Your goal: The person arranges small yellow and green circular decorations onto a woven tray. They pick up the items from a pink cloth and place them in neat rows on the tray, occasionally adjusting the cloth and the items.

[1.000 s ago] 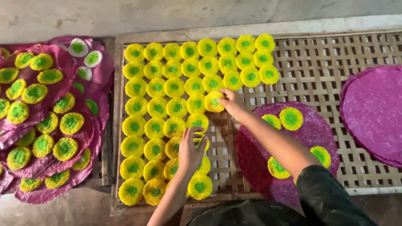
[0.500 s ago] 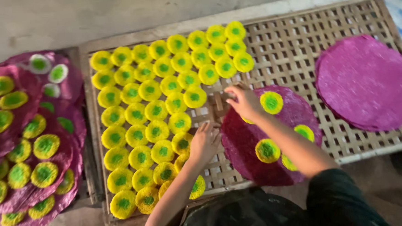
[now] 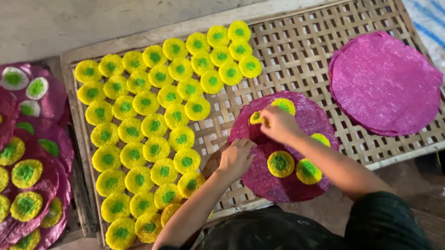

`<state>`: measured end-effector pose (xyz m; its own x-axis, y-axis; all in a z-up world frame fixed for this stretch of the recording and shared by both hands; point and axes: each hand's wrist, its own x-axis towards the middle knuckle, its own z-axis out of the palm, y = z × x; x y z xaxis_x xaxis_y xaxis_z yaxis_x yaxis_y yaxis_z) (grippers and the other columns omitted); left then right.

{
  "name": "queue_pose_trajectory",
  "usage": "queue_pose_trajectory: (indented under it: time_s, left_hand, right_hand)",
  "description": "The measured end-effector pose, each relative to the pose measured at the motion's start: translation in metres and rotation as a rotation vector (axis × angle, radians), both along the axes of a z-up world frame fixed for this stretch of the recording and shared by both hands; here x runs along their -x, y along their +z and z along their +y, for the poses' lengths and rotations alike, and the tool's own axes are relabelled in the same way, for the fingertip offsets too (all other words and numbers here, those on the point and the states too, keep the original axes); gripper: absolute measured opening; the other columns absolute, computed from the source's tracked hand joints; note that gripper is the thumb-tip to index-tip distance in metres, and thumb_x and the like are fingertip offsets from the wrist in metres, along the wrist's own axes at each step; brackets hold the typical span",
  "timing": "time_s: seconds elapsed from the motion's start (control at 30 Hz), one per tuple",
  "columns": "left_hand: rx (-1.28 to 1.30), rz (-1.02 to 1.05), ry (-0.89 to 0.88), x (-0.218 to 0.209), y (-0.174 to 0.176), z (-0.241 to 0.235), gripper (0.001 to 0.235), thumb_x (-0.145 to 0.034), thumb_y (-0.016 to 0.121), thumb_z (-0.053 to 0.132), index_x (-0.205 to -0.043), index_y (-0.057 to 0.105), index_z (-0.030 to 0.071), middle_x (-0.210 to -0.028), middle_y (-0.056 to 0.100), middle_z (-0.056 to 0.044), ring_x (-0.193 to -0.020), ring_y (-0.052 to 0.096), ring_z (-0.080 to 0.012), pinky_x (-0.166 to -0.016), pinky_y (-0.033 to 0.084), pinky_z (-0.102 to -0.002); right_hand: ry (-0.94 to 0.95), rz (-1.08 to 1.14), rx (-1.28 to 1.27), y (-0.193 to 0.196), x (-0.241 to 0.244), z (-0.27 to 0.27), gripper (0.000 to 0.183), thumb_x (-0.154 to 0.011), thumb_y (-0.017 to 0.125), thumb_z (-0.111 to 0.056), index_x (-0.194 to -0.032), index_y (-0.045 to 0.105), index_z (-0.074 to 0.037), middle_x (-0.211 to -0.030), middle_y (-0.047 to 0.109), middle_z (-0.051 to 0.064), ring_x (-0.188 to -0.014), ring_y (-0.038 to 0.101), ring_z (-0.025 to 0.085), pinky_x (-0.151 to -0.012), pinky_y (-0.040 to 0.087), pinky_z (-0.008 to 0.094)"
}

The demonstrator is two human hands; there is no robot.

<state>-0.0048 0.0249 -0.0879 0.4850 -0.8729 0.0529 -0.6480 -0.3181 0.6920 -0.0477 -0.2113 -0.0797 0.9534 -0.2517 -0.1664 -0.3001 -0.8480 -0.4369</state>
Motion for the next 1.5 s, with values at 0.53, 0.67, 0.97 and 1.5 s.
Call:
queue_pose_trajectory:
  time_s: [0.53, 0.67, 0.97, 1.5]
  left_hand:
    - [0.111, 0.238, 0.637, -0.018, 0.040, 0.098, 0.023, -0.086, 0.072, 0.015, -0.109, 0.069, 0.013, -0.105, 0.069, -0.011, -0.098, 0.069, -0.0329, -0.081, 0.056, -0.043]
    - [0.128, 0.156, 0.711, -0.023, 0.050, 0.115, 0.021, -0.087, 0.072, 0.014, -0.108, 0.070, 0.012, -0.105, 0.070, -0.010, -0.100, 0.069, -0.0320, -0.081, 0.055, -0.043]
    - [0.112, 0.093, 0.542, -0.018, 0.048, 0.100, 0.024, -0.087, 0.071, 0.015, -0.111, 0.069, 0.010, -0.108, 0.068, -0.013, -0.103, 0.064, -0.0361, -0.083, 0.054, -0.045]
    - [0.105, -0.017, -0.006, 0.028, 0.004, 0.047, 0.025, -0.085, 0.068, 0.013, -0.110, 0.069, 0.010, -0.110, 0.068, -0.009, -0.107, 0.065, -0.0316, -0.091, 0.053, -0.043]
  right_hand:
    - [-0.156, 0.057, -1.062, -0.054, -0.102, 0.073, 0.054, -0.084, 0.077, -0.022, -0.132, 0.065, 0.000, -0.124, 0.073, 0.014, -0.112, 0.069, 0.023, -0.098, 0.054, 0.034]
    - [0.057, -0.032, -0.728, -0.068, -0.114, 0.111, 0.045, -0.086, 0.076, -0.020, -0.127, 0.066, -0.003, -0.119, 0.074, 0.016, -0.108, 0.071, 0.025, -0.093, 0.055, 0.037]
    - [0.033, -0.436, -0.135, -0.003, -0.068, 0.099, 0.040, -0.079, 0.081, -0.012, -0.116, 0.068, -0.005, -0.111, 0.068, 0.017, -0.102, 0.067, 0.038, -0.086, 0.055, 0.045]
    - [0.023, -0.298, 0.339, -0.007, 0.032, -0.033, 0.014, -0.082, 0.077, -0.017, -0.093, 0.071, -0.010, -0.099, 0.068, 0.008, -0.094, 0.068, 0.030, -0.077, 0.057, 0.042]
